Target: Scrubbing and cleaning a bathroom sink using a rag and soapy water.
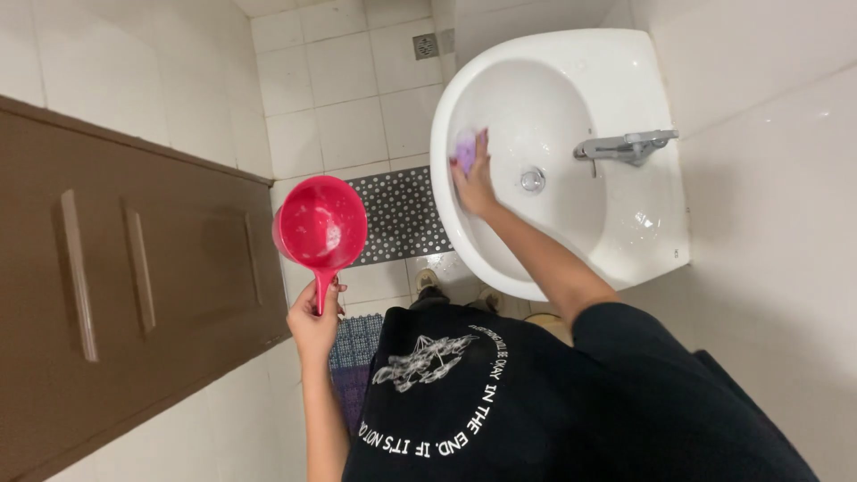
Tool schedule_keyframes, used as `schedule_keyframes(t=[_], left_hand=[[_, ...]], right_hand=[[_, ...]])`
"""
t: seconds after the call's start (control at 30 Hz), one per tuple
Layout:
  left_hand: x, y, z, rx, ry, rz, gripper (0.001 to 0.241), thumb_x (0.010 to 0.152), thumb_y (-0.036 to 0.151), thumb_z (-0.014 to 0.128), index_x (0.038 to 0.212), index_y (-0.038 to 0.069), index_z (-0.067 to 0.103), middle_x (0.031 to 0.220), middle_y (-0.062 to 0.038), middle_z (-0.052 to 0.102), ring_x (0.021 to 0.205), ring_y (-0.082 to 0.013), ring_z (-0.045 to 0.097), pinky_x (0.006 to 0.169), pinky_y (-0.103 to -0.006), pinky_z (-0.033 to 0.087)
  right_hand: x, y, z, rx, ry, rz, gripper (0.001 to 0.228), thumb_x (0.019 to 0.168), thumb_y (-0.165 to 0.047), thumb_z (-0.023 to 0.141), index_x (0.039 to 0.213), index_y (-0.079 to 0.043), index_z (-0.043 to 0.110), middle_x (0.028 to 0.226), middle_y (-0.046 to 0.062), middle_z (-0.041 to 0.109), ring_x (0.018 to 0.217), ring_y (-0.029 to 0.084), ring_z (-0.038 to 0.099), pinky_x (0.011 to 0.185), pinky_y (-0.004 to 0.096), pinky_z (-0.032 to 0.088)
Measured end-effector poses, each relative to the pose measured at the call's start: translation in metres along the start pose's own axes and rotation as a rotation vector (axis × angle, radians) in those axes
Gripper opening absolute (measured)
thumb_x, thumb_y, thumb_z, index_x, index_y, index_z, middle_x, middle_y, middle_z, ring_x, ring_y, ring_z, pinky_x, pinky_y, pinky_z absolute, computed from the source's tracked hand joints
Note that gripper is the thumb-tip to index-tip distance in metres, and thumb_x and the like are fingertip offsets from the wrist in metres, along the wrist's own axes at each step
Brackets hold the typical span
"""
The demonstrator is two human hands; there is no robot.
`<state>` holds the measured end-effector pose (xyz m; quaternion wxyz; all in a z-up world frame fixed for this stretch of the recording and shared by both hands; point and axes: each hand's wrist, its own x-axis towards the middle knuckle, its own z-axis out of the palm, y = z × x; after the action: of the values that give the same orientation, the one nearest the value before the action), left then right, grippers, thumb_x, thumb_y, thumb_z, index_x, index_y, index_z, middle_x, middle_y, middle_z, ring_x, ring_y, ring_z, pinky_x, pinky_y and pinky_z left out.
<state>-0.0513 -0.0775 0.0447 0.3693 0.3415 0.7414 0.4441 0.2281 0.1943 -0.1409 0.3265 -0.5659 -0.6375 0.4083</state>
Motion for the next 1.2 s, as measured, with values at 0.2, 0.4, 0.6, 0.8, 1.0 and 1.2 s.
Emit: schedule_keyframes(t=[0.2,0.4,0.6,0.8,1.0,1.2], left_hand=[[0.005,-0.005,0.004,-0.059,-0.026,0.002,0.022,0.100,0.013,0.065,0.116,-0.002,0.071,0.089,-0.004,0.077,0.054,-0.0043,0.056,0.047,-0.0211,0.045],[0.024,0.020,0.051,-0.163,-0.123,0.076,0.023,0.100,0.014,0.065,0.117,-0.001,0.070,0.086,-0.005,0.074,0.054,-0.0036,0.054,0.046,-0.0212,0.043],[0.034,0.062,0.095,-0.259,-0.254,0.155,0.019,0.105,0.016,0.061,0.111,-0.001,0.067,0.076,-0.002,0.067,0.054,-0.0034,0.053,0.046,-0.0209,0.042],[0.050,0.099,0.175,-0.215,-0.460,0.153,0.019,0.099,0.017,0.067,0.107,-0.001,0.068,0.069,-0.002,0.064,0.047,-0.0063,0.053,0.041,-0.0237,0.040],[0.056,0.109,0.247,0.114,-0.513,0.220,0.026,0.091,0.022,0.072,0.100,-0.002,0.071,0.071,-0.009,0.075,0.053,-0.0126,0.069,0.047,-0.0287,0.055],[0.073,0.070,0.284,0.202,-0.527,0.246,0.026,0.089,0.019,0.071,0.099,-0.004,0.070,0.073,-0.010,0.075,0.056,-0.0164,0.073,0.049,-0.0312,0.058]], right_hand=[[-0.131,-0.049,-0.152,-0.206,-0.855,0.072,0.099,0.094,-0.058,0.053,0.158,-0.003,0.002,0.166,0.026,0.009,0.151,0.038,0.027,0.122,0.044,0.025],[-0.147,-0.003,-0.131,-0.660,-0.639,0.233,0.080,0.099,-0.054,0.053,0.162,-0.016,0.021,0.166,0.020,0.028,0.152,0.042,0.028,0.124,0.046,0.028],[-0.174,-0.034,-0.146,-0.545,-0.500,0.212,0.073,0.096,-0.036,0.055,0.160,-0.012,0.030,0.156,0.021,0.044,0.129,0.044,0.054,0.108,0.047,0.044],[-0.169,-0.059,-0.153,-0.502,-0.268,0.225,0.061,0.078,-0.031,0.081,0.132,-0.011,0.061,0.125,0.020,0.063,0.119,0.039,0.057,0.101,0.045,0.047],[-0.181,-0.066,-0.146,-0.318,-0.083,0.313,0.065,0.063,-0.033,0.090,0.113,-0.006,0.058,0.109,0.017,0.070,0.101,0.036,0.068,0.088,0.044,0.053],[-0.191,-0.053,-0.143,-0.117,0.253,0.079,0.064,0.065,-0.048,0.094,0.089,-0.005,0.053,0.079,0.011,0.065,0.070,0.021,0.066,0.063,0.035,0.053]])
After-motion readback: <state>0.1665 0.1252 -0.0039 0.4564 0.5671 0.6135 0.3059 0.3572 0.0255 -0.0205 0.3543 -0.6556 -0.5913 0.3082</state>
